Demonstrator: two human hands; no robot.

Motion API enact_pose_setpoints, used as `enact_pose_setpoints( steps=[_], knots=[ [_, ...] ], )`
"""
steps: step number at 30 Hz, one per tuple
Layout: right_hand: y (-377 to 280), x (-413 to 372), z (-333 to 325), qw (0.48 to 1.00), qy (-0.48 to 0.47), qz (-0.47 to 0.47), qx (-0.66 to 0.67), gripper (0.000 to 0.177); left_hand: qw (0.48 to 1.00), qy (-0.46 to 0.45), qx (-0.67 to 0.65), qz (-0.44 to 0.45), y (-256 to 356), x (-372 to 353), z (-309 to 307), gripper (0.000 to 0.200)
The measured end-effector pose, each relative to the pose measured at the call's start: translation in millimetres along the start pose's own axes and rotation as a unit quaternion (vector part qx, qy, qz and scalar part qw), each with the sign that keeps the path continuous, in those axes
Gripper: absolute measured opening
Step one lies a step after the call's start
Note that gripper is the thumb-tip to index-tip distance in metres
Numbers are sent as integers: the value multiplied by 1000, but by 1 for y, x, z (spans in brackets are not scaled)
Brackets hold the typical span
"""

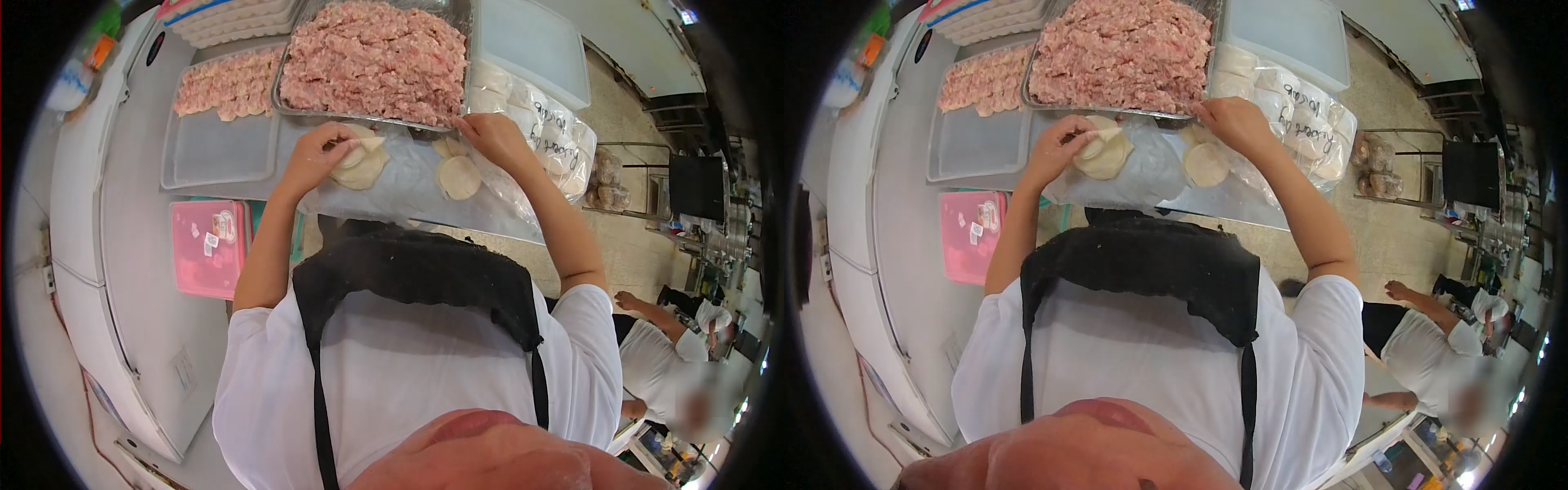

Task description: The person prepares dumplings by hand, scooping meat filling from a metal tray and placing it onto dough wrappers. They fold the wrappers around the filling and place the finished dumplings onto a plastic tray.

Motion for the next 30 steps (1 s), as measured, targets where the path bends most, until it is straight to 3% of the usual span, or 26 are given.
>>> enact_pose_setpoints(
  steps=[3,5,7,11,14,17,20,23,26,29,30],
  knots=[
    [8,-6,11,988,-24,103,109,42,981,29,-161,-100,-14,9,-11,16],
    [13,-5,16,971,-12,158,176,42,927,21,-321,-193,-21,15,-14,19],
    [18,1,16,948,22,215,233,42,951,25,-265,-155,-13,24,-20,19],
    [3,12,11,894,109,219,376,41,980,28,-161,-113,-12,42,-38,24],
    [-29,14,-1,855,121,272,425,38,892,-29,-415,-177,-29,61,-39,32],
    [-51,17,-6,827,138,288,462,34,884,-15,-423,-200,6,66,-40,40],
    [-73,17,-14,819,145,291,472,32,904,-47,-403,-137,21,79,-35,41],
    [-100,21,-18,796,167,301,498,32,765,-18,-588,-262,26,93,-22,42],
    [-109,24,-16,791,166,297,508,31,601,-161,-747,-233,37,104,-10,46],
    [-107,31,-9,813,167,259,495,30,727,-51,-637,-250,34,108,-2,57],
    [-107,33,-5,820,170,251,484,29,670,-115,-699,-222,41,111,1,61]
  ],
)
Point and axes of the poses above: each hand's wrist, its own x-axis towards the middle knuckle, its own z-axis out of the palm, y = z × x, the point moved 6 cm from there along x, towards the middle knuckle, and after that the axes turned 14 degrees about y, right-handed, at the moved point
